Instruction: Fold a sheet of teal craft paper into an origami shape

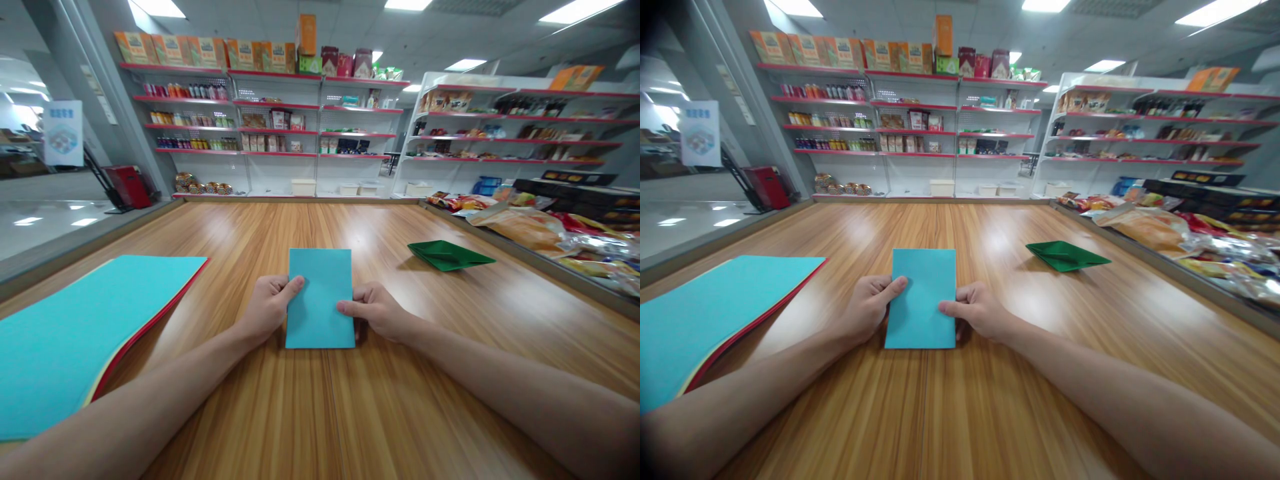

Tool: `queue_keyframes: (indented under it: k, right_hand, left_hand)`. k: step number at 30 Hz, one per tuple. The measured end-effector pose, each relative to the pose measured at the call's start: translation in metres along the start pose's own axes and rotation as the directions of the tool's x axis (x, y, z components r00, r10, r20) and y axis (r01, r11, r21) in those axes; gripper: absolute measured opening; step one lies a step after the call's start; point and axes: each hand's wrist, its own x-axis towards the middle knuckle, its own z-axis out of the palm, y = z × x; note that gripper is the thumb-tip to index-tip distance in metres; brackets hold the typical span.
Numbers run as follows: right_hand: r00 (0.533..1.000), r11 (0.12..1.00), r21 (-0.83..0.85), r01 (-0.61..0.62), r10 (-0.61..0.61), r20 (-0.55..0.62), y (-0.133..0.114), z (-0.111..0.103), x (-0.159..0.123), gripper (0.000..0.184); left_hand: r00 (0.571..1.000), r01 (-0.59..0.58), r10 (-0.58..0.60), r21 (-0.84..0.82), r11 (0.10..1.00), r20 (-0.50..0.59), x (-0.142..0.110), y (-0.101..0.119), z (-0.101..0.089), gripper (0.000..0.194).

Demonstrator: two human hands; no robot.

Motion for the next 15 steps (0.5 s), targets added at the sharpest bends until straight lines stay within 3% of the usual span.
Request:
queue_keyframes:
  k: [9, 13, 15]
  right_hand:
    - [0.997, 0.991, 0.109, 0.072, -0.070, -0.026, 0.0068, -0.0020, 0.0036, 0.035]
    - [0.985, 0.969, 0.196, 0.151, -0.131, -0.114, 0.0053, -0.0005, 0.0046, 0.031]
    - [0.984, 0.964, 0.212, 0.161, -0.141, -0.105, 0.0039, -0.0004, 0.0041, 0.030]
  left_hand:
    - [0.987, 0.072, -0.061, -0.069, 0.995, 0.150, -0.0005, 0.0002, -0.0001, 0.044]
    - [0.951, 0.145, -0.118, -0.074, 0.987, 0.284, -0.0030, -0.0005, 0.0027, 0.043]
    - [0.932, 0.181, -0.141, -0.090, 0.979, 0.335, -0.0039, -0.0019, 0.0036, 0.042]
